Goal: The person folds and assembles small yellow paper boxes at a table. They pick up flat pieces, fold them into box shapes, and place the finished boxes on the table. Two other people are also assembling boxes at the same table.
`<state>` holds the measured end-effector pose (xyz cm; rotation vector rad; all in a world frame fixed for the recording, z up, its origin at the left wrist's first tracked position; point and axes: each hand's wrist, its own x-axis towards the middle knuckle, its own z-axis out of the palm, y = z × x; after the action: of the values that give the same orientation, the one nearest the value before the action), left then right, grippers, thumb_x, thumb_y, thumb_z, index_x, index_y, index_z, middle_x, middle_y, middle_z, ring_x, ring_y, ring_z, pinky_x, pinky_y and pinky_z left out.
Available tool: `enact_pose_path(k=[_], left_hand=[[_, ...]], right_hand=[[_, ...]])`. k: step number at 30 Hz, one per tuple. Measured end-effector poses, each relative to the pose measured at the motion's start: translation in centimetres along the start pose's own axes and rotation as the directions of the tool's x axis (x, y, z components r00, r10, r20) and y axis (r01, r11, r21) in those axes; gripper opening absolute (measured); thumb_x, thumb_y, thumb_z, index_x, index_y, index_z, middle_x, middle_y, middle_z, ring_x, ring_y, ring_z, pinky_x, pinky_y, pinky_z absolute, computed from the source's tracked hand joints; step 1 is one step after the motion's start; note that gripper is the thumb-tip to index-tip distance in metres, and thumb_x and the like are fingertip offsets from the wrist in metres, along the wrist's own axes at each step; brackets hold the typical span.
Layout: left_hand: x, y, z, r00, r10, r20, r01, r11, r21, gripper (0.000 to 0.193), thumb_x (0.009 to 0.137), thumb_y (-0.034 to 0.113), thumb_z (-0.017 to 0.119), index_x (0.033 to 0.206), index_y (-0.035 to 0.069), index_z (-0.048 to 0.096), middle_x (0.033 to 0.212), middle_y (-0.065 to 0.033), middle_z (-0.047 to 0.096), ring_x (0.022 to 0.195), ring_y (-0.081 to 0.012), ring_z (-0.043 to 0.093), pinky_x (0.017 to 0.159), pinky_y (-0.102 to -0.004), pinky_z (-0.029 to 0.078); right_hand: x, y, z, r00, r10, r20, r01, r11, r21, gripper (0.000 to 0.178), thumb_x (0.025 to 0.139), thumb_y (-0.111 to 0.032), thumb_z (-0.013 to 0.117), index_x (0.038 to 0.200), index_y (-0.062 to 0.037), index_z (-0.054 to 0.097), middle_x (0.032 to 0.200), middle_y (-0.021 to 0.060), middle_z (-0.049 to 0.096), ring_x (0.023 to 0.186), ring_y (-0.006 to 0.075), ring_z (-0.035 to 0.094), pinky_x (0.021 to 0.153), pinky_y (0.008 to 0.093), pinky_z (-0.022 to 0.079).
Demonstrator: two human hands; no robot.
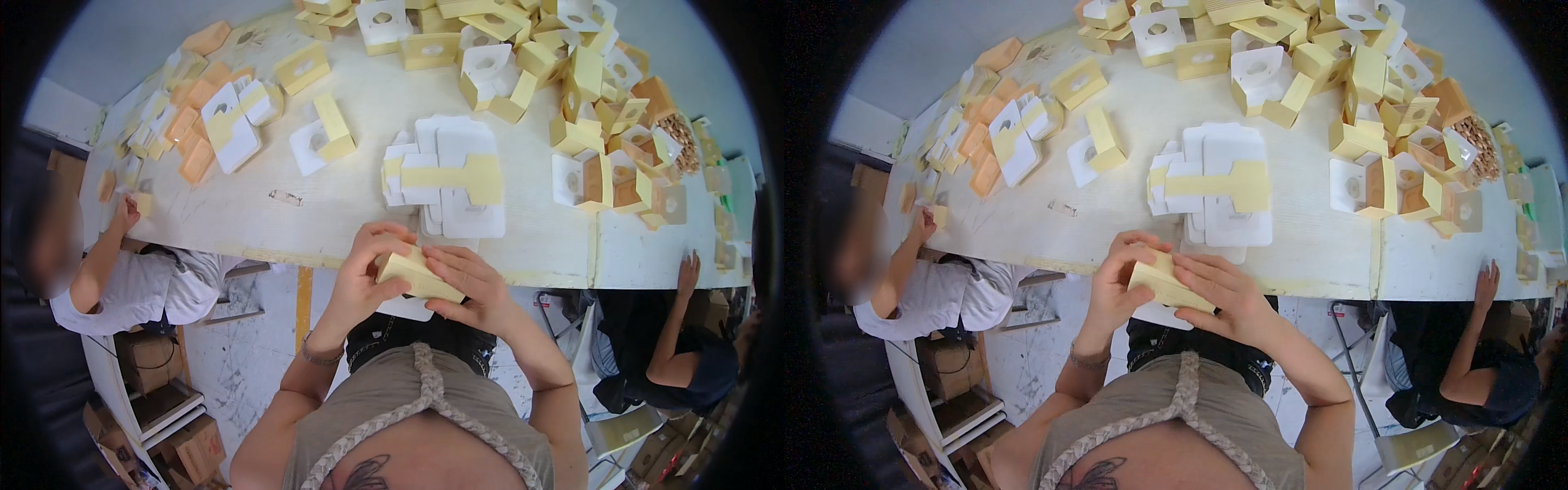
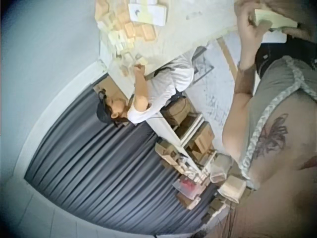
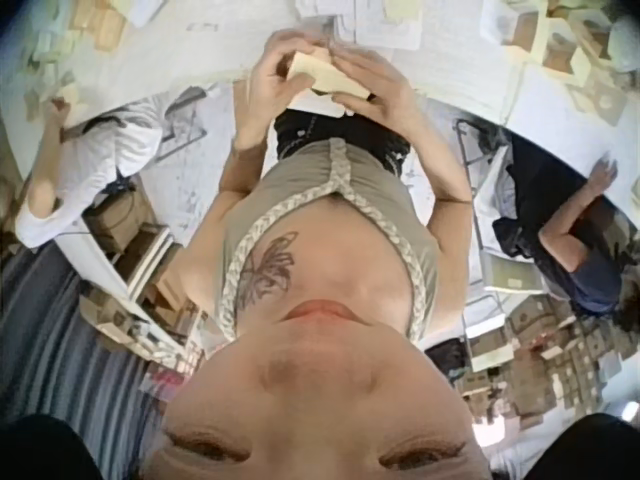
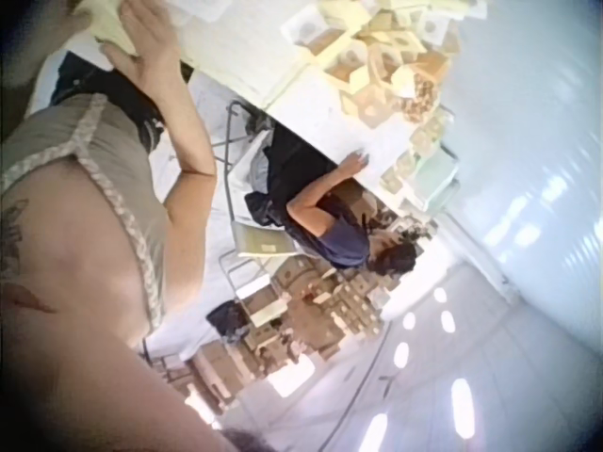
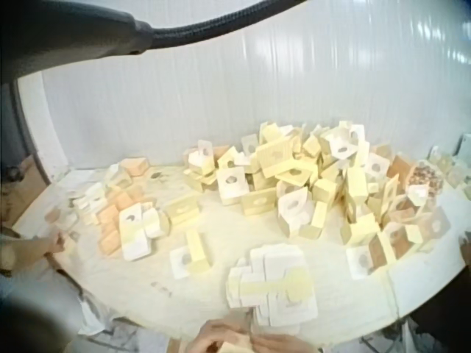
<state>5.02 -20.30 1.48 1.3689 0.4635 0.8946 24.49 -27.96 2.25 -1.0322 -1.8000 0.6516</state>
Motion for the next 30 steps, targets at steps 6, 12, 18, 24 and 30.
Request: enact_pose_path(k=[6,12,18,24,30], left_hand=[[-0.3,-0.9,-2.3,0.988,0.097,0.122,-0.101,0.995,0.024,0.032,0.078,0.021,0.072,0.1,0.005,0.057,0.12,-0.0105,0.043,0.119,-0.0266,0.045,0.095,-0.0382,0.041],[1.4,-1.6,-3.7,0.943,0.107,-0.315,-0.139,0.987,-0.08,0.048,0.091,0.037,0.053,0.123,0.004,0.041,0.136,-0.0116,0.037,0.13,-0.0276,0.033,0.102,-0.0426,0.035],[3.8,-0.2,-3.2,0.891,0.061,-0.449,-0.029,0.996,0.079,0.045,0.093,0.014,0.047,0.134,0.003,0.032,0.141,-0.0122,0.034,0.129,-0.028,0.036,0.102,-0.0413,0.035],[4.3,-3.5,-1.0,0.963,0.025,-0.268,0.062,0.948,0.312,0.049,0.09,0.003,0.051,0.134,0.002,0.031,0.14,-0.0146,0.033,0.13,-0.0256,0.035,0.104,-0.0399,0.033],[5.9,-1.4,0.4,0.979,-0.174,-0.107,0.158,0.977,-0.143,0.064,0.088,0.006,0.056,0.141,0.003,0.02,0.144,-0.0166,0.027,0.131,-0.0246,0.032,0.105,-0.0391,0.029]], right_hand=[[1.3,-1.0,0.5,0.997,0.021,0.074,-0.017,0.999,-0.052,0.064,0.066,-0.016,0.079,0.124,-0.0054,0.053,0.126,0.0133,0.053,0.105,0.0349,0.055,0.089,0.0406,0.046],[6.3,1.7,-2.0,0.965,0.263,0.014,-0.263,0.961,0.081,0.071,0.07,-0.021,0.078,0.131,-0.0034,0.044,0.127,0.0189,0.049,0.11,0.0347,0.052,0.091,0.0395,0.044],[11.0,7.7,-6.3,0.85,0.35,-0.394,-0.526,0.517,-0.675,0.086,0.073,-0.044,0.071,0.133,0.005,0.034,0.111,0.0232,0.055,0.105,0.0353,0.055,0.081,0.0408,0.049],[5.4,9.0,-6.8,0.623,0.634,-0.459,-0.782,0.5,-0.371,0.06,0.073,-0.032,0.073,0.118,0.001,0.052,0.1,0.0187,0.061,0.09,0.0286,0.061,0.074,0.0357,0.05],[4.3,5.1,-7.6,0.694,0.686,-0.22,-0.527,0.691,0.495,0.044,0.082,-0.018,0.065,0.119,0.0007,0.051,0.104,0.0082,0.061,0.089,0.0139,0.058,0.077,0.0286,0.047]])
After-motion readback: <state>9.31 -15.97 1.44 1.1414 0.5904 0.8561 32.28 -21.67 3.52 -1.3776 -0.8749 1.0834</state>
